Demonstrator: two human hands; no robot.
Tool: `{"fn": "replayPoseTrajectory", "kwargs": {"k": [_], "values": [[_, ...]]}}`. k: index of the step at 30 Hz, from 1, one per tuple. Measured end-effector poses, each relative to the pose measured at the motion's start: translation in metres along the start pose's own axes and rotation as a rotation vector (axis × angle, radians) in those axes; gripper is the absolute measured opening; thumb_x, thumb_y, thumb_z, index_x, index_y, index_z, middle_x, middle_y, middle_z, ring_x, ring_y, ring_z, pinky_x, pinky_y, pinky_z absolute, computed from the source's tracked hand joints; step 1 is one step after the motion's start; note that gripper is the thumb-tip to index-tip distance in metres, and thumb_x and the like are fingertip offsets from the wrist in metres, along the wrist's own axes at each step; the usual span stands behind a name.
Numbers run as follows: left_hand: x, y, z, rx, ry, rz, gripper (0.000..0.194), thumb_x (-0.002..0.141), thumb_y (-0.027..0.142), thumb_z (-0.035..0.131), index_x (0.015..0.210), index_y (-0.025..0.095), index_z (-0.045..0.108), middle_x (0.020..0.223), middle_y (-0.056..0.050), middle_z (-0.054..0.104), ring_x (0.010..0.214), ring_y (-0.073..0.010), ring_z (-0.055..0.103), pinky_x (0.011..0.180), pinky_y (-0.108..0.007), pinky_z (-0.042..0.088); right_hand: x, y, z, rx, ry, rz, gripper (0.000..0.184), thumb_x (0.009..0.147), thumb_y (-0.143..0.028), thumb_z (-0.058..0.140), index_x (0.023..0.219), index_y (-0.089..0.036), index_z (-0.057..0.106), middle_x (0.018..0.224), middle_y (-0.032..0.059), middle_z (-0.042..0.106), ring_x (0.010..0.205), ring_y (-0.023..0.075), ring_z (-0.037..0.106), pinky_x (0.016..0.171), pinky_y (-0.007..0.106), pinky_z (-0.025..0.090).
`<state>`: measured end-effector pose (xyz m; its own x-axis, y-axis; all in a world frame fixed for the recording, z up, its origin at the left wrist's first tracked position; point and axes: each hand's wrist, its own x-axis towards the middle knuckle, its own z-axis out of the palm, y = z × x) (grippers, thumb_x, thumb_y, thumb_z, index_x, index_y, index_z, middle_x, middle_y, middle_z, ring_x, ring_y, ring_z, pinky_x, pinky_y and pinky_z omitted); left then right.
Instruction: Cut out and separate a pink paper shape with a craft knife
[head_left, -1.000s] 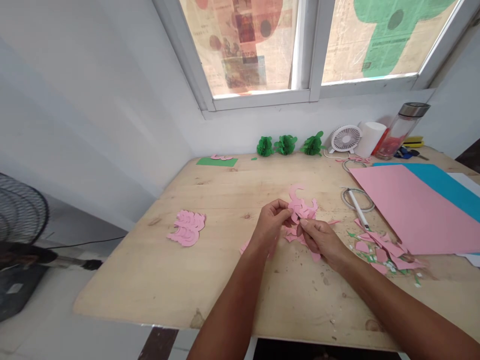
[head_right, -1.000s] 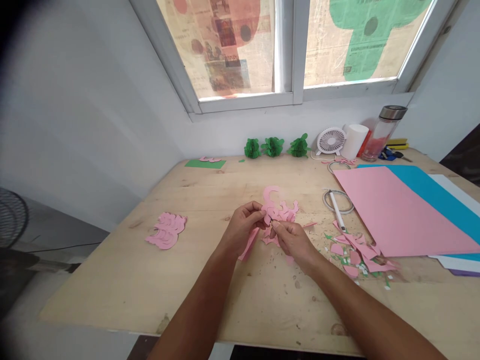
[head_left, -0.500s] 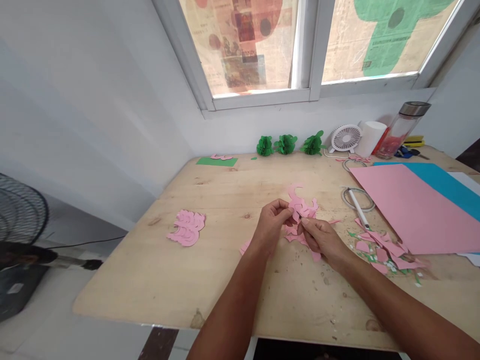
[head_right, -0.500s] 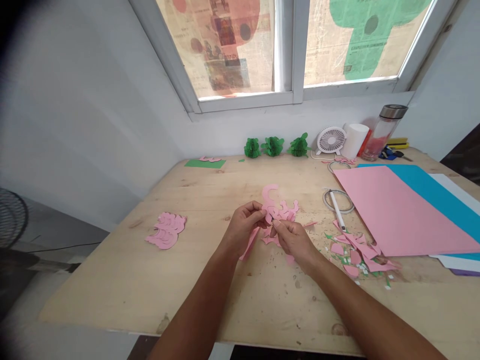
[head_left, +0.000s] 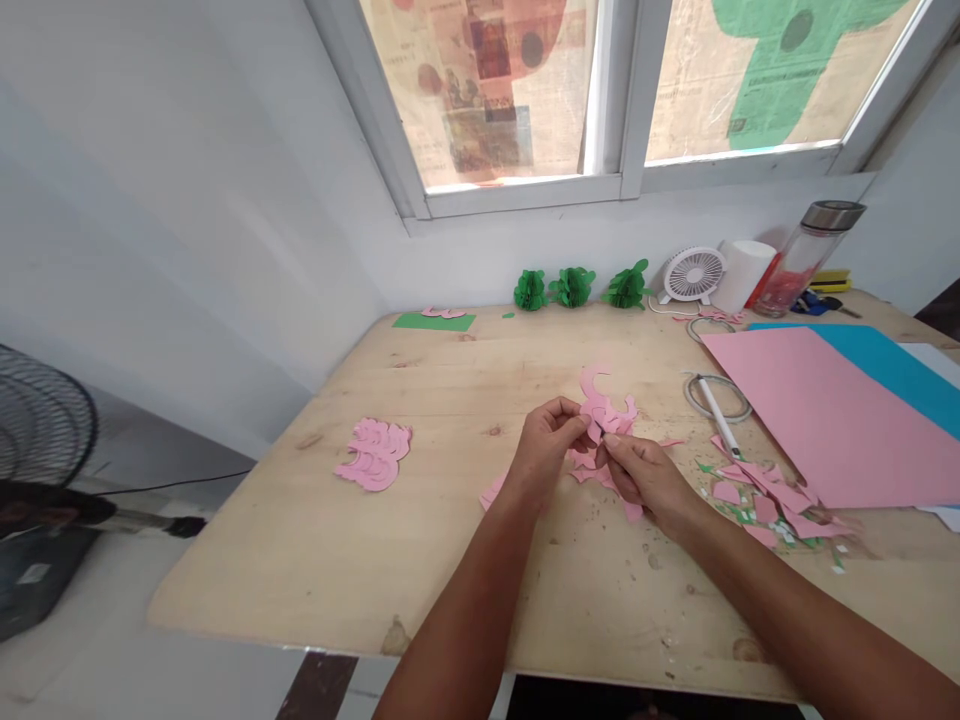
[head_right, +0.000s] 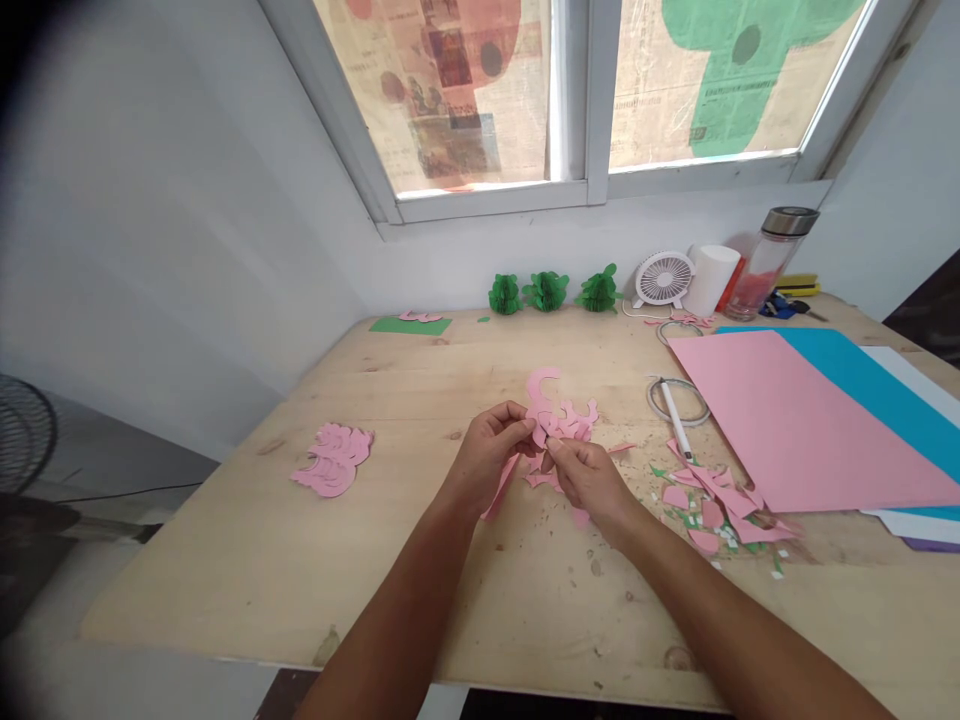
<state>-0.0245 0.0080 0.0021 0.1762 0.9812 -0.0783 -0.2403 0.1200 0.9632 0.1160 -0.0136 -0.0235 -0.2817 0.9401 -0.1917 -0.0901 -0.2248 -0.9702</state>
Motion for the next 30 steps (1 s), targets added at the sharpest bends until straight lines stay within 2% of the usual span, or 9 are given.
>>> {"fn": "replayPoseTrajectory", "kwargs": {"k": [30], "values": [[-0.0011,0.0011,0.0002,0.004,0.000,0.014,0.012,0.070,0.026,0.061,0.069,0.015,0.055,0.058,0.001,0.056,0.053,-0.0089,0.052,0.058,-0.023,0.042,-0.0004,-0.0002,-0.0006,-0.015,-0.008,-0.009,0.035,0.080,-0.048,0.048,0.067,-0.016,0.054,0.035,-0.0103,0.026,0.033,0.0049,0.015,0.036,0.021,0.009]]}}
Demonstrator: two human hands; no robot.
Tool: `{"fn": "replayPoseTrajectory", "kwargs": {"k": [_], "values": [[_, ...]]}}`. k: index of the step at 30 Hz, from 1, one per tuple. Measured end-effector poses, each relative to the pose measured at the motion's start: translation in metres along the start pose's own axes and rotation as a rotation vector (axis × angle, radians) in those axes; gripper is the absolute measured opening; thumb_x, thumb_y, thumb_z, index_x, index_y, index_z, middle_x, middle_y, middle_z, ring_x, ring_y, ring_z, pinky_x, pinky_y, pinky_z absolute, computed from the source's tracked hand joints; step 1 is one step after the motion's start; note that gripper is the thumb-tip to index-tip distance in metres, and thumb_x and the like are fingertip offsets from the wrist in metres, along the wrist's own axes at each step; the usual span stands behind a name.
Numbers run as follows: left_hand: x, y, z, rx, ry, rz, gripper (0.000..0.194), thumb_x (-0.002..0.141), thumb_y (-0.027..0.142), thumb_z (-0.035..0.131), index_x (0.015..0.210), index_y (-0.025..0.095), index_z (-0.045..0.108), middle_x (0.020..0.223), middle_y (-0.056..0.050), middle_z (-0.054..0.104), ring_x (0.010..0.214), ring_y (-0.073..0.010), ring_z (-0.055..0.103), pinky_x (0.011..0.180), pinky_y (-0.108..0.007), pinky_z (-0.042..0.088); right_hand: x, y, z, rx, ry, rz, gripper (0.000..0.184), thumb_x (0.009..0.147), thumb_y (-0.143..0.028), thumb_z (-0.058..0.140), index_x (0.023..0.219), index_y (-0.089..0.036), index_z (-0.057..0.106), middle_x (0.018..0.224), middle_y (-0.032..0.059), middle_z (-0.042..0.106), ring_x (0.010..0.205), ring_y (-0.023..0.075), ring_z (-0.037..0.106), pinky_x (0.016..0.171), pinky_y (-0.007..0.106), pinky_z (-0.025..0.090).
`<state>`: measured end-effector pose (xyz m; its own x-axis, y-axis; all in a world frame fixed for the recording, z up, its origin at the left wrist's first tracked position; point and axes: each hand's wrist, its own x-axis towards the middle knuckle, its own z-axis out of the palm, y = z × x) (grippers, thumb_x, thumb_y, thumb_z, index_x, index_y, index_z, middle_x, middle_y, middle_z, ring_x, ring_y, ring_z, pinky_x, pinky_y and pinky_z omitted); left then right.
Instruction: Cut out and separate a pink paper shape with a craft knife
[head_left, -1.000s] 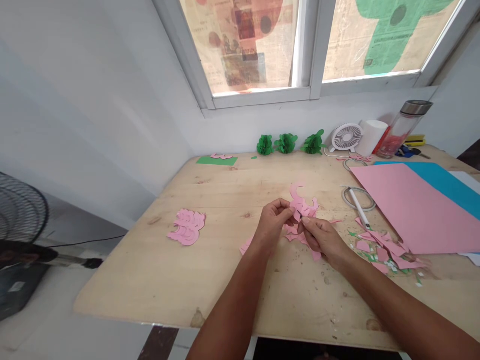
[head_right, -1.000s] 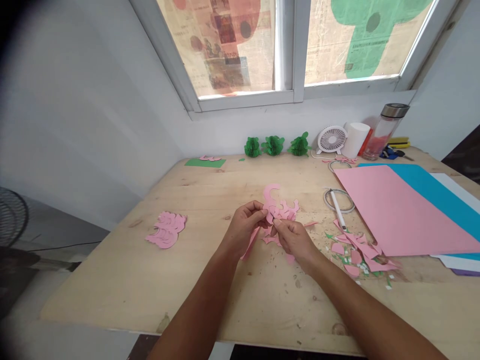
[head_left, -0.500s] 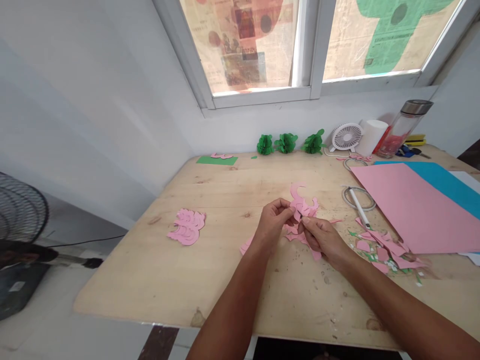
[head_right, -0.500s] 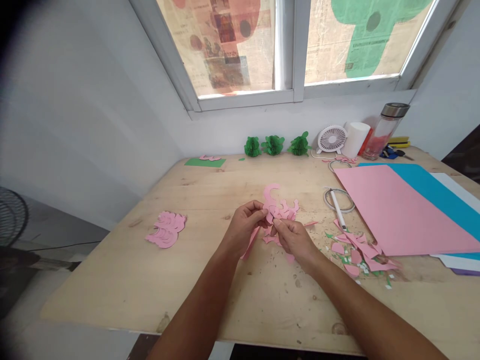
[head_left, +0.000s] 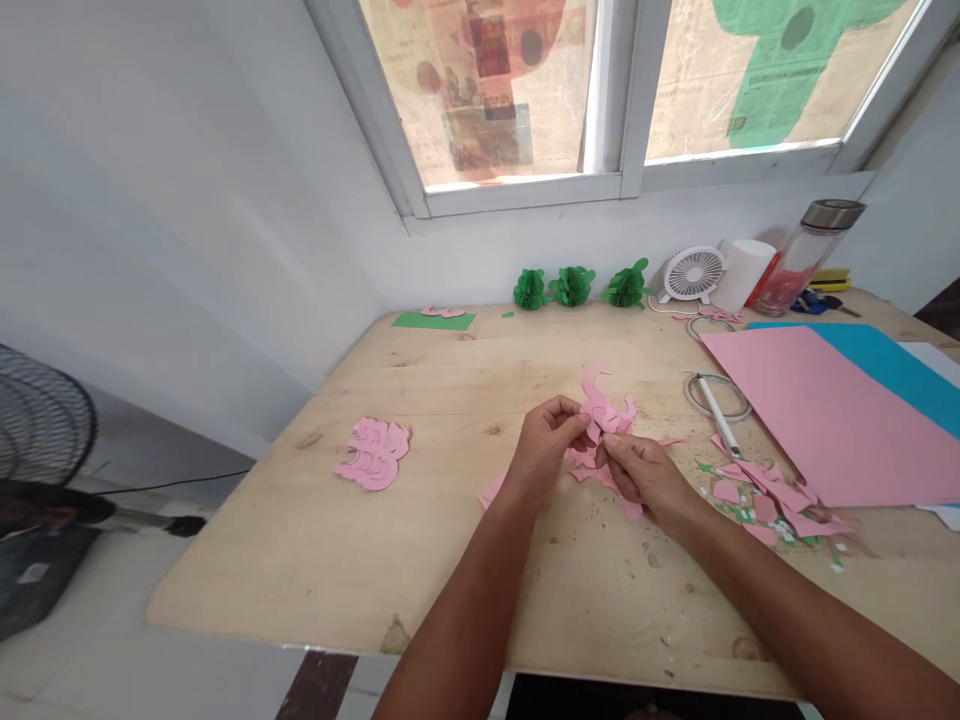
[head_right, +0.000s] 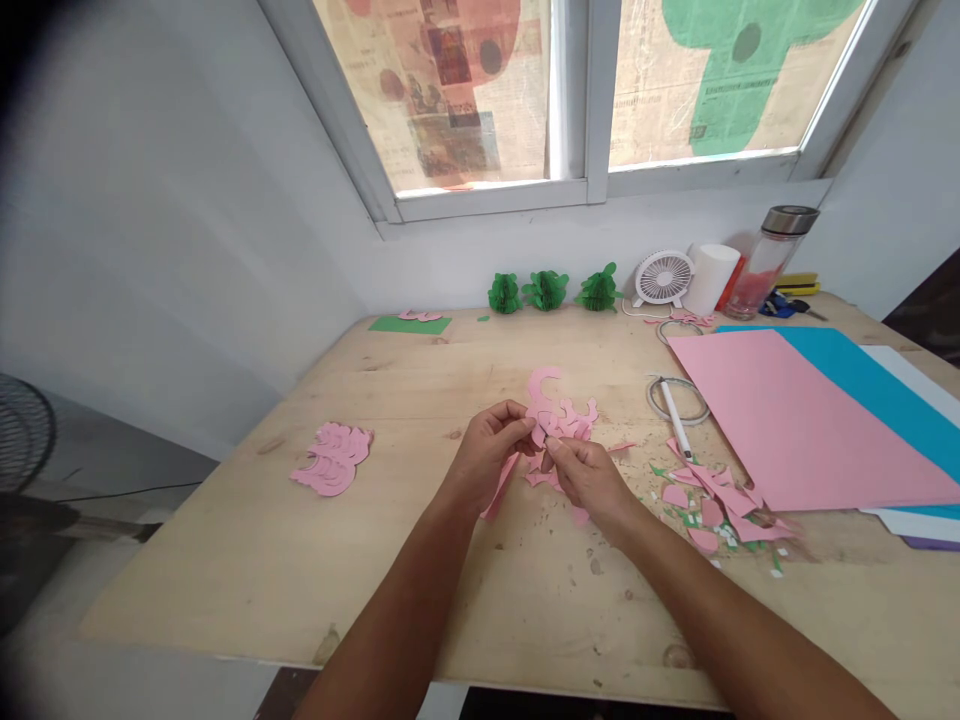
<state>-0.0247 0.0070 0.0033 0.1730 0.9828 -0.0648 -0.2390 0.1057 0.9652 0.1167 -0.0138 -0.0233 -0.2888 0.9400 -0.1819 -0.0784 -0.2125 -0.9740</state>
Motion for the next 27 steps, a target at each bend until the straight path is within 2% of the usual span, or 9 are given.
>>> {"fn": "replayPoseTrajectory", "kwargs": {"k": [27], "values": [[0.0011,-0.0015,0.0000,-0.005,0.008,-0.008,0.014,0.068,0.027,0.062,0.068,0.015,0.055,0.057,0.001,0.056,0.053,-0.0092,0.052,0.056,-0.023,0.042,0.0006,-0.0008,0.0017,-0.013,0.021,0.023,0.037,0.078,-0.051,0.049,0.066,-0.016,0.054,0.035,-0.0105,0.025,0.033,0.0049,0.015,0.036,0.021,0.010]]}}
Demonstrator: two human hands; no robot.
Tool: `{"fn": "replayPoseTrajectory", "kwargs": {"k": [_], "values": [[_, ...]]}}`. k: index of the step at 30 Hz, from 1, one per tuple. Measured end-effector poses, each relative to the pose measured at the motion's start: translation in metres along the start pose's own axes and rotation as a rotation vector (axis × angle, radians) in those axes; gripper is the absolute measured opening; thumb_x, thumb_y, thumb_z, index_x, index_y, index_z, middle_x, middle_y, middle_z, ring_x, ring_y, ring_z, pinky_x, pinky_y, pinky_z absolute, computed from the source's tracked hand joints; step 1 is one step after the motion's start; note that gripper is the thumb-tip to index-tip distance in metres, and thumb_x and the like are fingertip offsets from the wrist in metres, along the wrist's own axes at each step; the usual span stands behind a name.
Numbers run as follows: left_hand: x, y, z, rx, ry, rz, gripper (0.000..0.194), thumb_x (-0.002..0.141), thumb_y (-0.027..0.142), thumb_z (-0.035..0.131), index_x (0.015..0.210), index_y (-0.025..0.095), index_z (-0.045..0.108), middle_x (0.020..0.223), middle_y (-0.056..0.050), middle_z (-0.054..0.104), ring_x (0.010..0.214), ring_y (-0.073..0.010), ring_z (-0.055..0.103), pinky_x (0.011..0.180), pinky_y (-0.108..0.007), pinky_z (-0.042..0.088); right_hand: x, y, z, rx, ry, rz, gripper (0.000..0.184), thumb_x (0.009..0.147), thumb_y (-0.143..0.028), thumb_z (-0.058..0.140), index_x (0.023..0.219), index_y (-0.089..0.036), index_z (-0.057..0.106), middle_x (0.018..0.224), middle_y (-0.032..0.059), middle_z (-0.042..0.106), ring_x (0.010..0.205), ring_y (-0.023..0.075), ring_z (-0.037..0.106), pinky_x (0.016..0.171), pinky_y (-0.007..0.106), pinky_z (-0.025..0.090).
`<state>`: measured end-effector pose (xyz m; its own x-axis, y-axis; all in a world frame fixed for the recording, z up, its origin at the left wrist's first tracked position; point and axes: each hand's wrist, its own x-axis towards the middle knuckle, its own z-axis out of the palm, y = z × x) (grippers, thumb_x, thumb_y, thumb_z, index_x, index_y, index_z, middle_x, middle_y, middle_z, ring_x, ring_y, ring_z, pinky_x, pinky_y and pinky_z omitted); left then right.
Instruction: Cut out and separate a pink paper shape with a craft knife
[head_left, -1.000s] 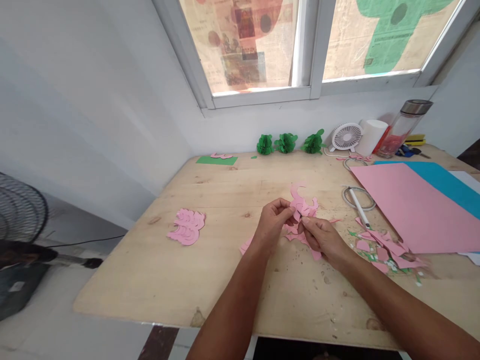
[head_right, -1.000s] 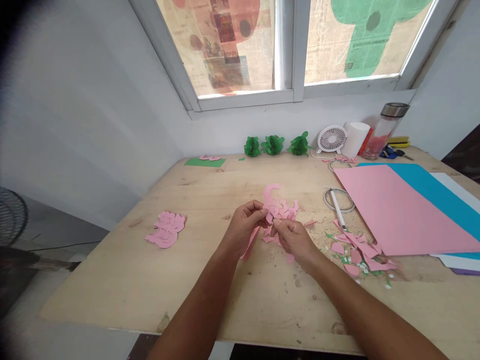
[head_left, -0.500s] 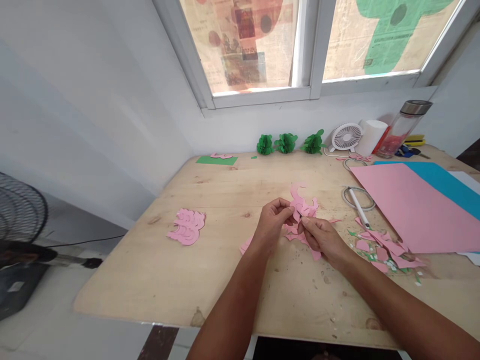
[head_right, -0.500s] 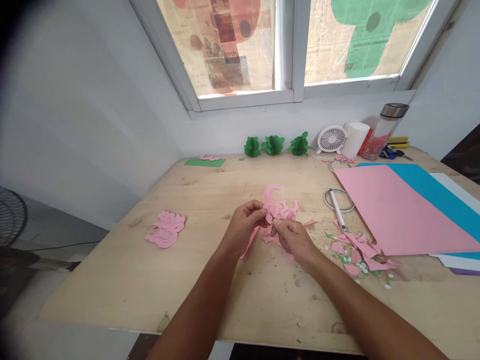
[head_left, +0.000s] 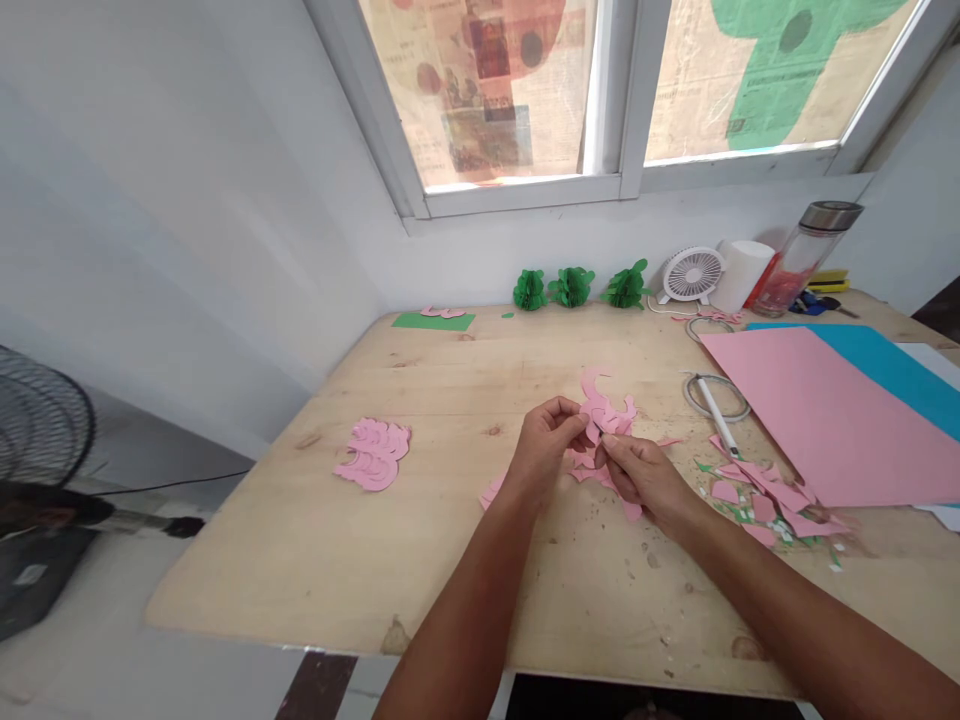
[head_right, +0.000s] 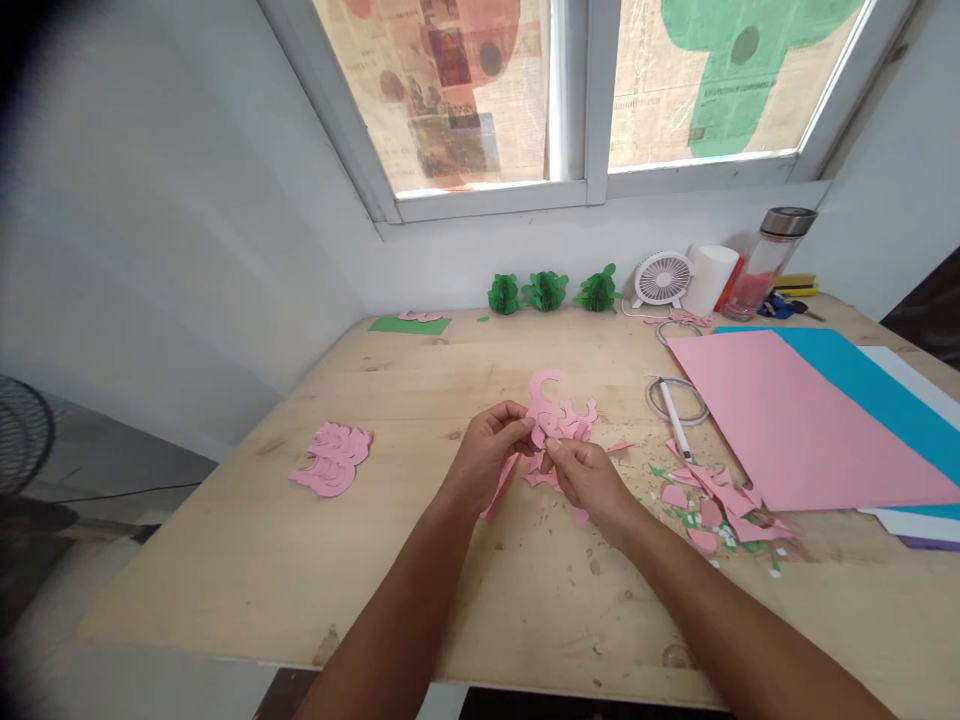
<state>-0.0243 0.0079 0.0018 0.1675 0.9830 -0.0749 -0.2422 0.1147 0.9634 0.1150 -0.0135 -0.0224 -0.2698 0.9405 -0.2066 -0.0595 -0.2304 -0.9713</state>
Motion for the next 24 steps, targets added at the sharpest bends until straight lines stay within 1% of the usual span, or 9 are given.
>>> {"fn": "replayPoseTrajectory", "kwargs": {"k": [8,24], "values": [[0.0006,0.0004,-0.0001,0.001,0.002,-0.007,0.014,0.068,0.027,0.062,0.067,0.015,0.054,0.056,0.001,0.055,0.052,-0.0090,0.052,0.056,-0.023,0.042,0.0000,-0.0006,-0.0001,-0.020,0.000,0.001,0.040,0.077,-0.054,0.048,0.066,-0.016,0.053,0.035,-0.0104,0.024,0.033,0.0055,0.015,0.036,0.022,0.009],[0.0007,0.0008,0.0007,0.004,0.006,-0.016,0.016,0.066,0.028,0.063,0.067,0.015,0.054,0.057,0.000,0.056,0.052,-0.0089,0.052,0.055,-0.023,0.042,-0.0003,0.0000,-0.0004,-0.027,-0.009,0.001,0.039,0.079,-0.053,0.047,0.068,-0.016,0.054,0.036,-0.0105,0.024,0.033,0.0054,0.015,0.036,0.022,0.010]]}}
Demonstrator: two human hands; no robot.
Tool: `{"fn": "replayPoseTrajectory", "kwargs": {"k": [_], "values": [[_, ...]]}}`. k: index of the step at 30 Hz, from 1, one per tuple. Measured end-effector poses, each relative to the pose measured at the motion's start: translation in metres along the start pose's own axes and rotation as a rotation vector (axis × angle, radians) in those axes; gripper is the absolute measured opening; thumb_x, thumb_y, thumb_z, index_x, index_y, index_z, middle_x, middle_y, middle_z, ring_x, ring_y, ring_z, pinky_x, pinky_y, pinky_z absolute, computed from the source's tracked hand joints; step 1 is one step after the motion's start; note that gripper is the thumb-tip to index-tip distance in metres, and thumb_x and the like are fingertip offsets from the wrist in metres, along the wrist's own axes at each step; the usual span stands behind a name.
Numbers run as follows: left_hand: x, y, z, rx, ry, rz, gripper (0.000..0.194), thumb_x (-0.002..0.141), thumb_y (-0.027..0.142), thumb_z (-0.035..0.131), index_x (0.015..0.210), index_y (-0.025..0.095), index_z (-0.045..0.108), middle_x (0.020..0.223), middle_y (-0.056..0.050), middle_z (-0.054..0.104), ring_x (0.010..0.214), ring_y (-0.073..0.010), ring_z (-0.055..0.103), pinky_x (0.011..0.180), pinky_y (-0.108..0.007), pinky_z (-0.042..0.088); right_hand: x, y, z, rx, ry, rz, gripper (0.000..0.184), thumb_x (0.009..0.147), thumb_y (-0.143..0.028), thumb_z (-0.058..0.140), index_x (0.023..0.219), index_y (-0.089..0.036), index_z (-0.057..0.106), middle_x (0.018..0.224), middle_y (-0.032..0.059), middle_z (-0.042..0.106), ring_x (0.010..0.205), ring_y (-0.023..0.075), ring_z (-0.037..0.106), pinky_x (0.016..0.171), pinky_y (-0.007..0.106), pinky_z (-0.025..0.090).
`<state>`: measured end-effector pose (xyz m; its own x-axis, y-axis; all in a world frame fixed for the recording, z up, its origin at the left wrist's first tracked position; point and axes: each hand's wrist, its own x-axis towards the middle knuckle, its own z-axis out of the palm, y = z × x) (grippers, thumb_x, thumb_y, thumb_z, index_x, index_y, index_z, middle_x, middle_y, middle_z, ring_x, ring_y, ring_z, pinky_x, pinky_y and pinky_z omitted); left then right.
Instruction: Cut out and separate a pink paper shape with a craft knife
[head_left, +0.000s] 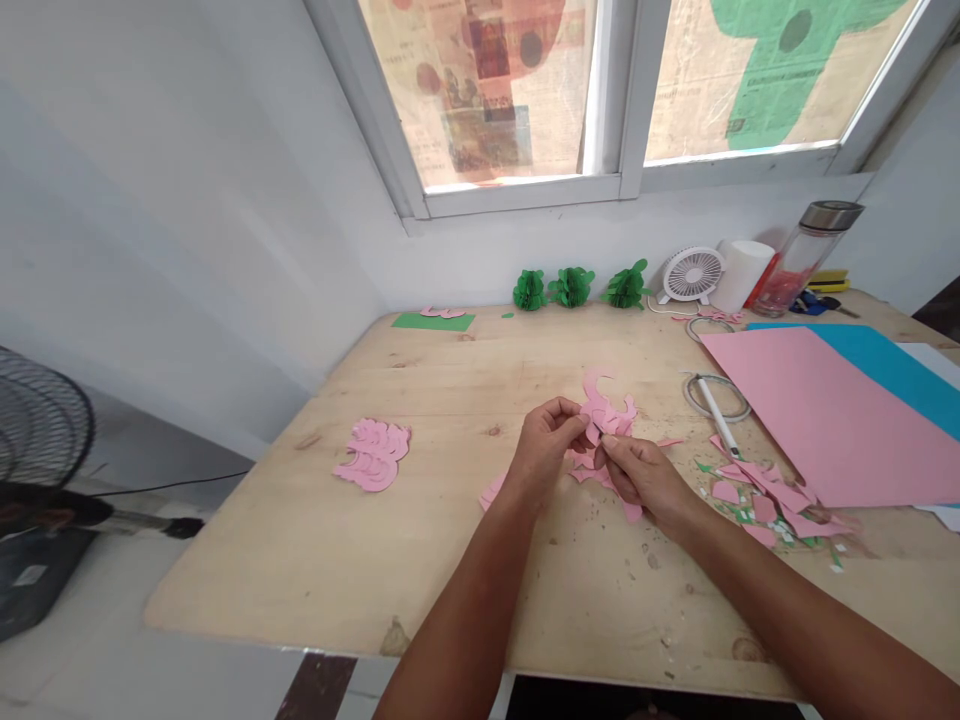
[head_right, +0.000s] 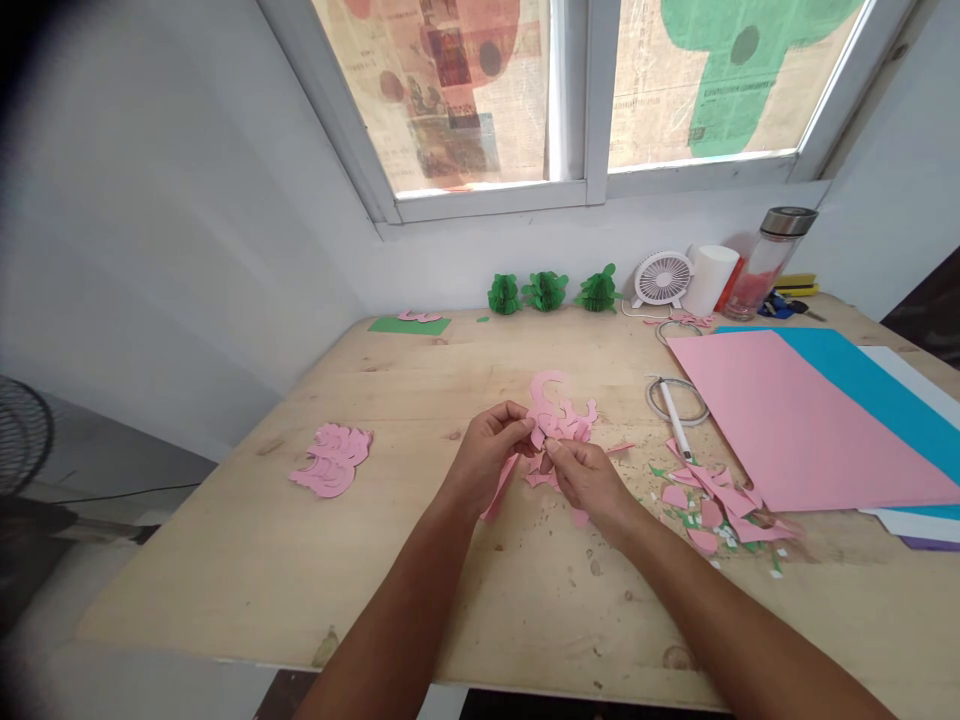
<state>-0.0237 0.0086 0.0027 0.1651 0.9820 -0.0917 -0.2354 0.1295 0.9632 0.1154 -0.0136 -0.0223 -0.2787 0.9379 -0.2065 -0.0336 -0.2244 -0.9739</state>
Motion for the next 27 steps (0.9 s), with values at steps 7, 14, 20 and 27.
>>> {"fn": "replayPoseTrajectory", "kwargs": {"k": [7,14,20,27], "values": [[-0.0008,-0.0003,0.0004,0.010,0.002,0.007,0.015,0.066,0.028,0.062,0.067,0.015,0.054,0.056,0.001,0.055,0.052,-0.0095,0.052,0.056,-0.023,0.043,0.0000,0.0005,-0.0002,0.009,0.004,-0.004,0.039,0.078,-0.053,0.048,0.067,-0.016,0.054,0.036,-0.0101,0.025,0.033,0.0054,0.016,0.036,0.021,0.010],[0.0007,-0.0003,0.0002,0.008,0.007,0.000,0.015,0.065,0.028,0.063,0.066,0.015,0.054,0.055,0.001,0.055,0.051,-0.0095,0.051,0.055,-0.024,0.043,0.0012,0.0013,0.0001,0.004,-0.005,-0.011,0.039,0.078,-0.053,0.047,0.067,-0.016,0.054,0.035,-0.0102,0.025,0.033,0.0056,0.015,0.036,0.021,0.010],[-0.0004,-0.0005,0.0003,-0.002,-0.003,0.014,0.013,0.067,0.026,0.062,0.067,0.015,0.055,0.056,0.001,0.055,0.052,-0.0090,0.052,0.056,-0.024,0.043,-0.0002,-0.0008,0.0010,0.009,0.008,-0.014,0.037,0.079,-0.051,0.047,0.066,-0.016,0.054,0.035,-0.0102,0.025,0.033,0.0054,0.015,0.036,0.022,0.009],[-0.0007,-0.0019,-0.0004,-0.008,-0.012,0.022,0.013,0.068,0.026,0.061,0.067,0.015,0.055,0.056,0.001,0.055,0.053,-0.0088,0.052,0.057,-0.023,0.043,-0.0002,-0.0008,0.0006,0.010,0.002,-0.024,0.036,0.080,-0.049,0.047,0.066,-0.016,0.053,0.035,-0.0104,0.025,0.033,0.0052,0.016,0.036,0.022,0.010]]}}
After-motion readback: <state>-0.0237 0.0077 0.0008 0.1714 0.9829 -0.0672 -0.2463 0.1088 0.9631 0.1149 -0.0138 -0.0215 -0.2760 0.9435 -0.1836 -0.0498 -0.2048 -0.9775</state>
